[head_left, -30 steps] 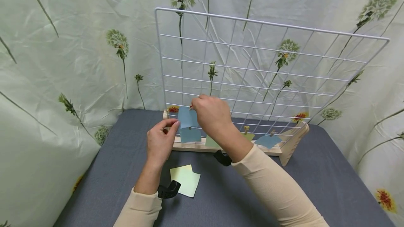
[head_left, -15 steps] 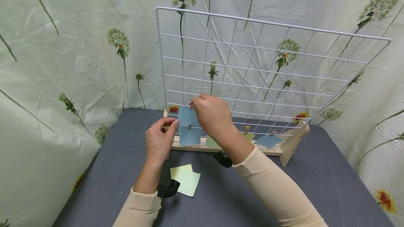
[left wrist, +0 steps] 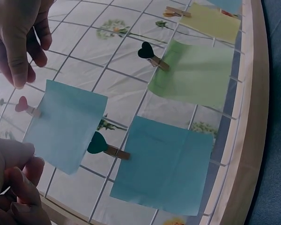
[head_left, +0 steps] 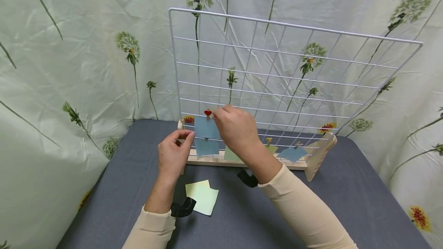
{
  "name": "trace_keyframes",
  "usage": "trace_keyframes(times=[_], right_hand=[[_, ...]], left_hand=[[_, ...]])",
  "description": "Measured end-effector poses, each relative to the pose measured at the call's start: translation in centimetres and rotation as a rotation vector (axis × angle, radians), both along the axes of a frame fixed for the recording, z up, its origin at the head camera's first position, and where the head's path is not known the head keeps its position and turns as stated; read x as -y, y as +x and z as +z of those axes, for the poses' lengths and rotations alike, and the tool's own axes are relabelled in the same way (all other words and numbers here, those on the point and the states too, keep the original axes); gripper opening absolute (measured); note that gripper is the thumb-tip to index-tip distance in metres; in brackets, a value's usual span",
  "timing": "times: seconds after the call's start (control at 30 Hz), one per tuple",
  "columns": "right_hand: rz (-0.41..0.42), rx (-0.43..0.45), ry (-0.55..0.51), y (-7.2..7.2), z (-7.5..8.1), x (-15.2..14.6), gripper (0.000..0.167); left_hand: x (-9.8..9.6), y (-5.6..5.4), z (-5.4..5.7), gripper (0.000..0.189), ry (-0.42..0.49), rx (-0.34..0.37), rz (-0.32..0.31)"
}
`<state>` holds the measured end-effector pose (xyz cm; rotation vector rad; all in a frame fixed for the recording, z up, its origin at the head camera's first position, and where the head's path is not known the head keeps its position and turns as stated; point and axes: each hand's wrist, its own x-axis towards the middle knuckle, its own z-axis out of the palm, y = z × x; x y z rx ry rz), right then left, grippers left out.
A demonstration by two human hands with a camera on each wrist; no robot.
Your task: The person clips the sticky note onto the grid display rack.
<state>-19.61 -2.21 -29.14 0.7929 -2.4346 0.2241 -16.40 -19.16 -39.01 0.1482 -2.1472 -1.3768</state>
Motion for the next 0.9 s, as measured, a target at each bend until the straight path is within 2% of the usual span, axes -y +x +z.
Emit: trace_keyframes(times=[0.2, 0.67, 0.9], right_hand=[[0.012, 0.002, -0.028, 0.2, -0.5, -0.7, 0.012], [0.033, -0.009, -0.082, 0.5, -1.5, -2.0, 0.011], [0.008, -0.004, -0.092, 0.9, -1.9, -2.8, 0.011]], left_hand=[[-0.3, 0.1, 0.1, 0.016, -0.01, 0.021, -0.028], [-0.9, 0.5, -0.1, 0.015, -0.053, 0.014, -0.097], [-1.1, 0.6, -0.5, 0.015, -0.08, 0.017, -0.118]])
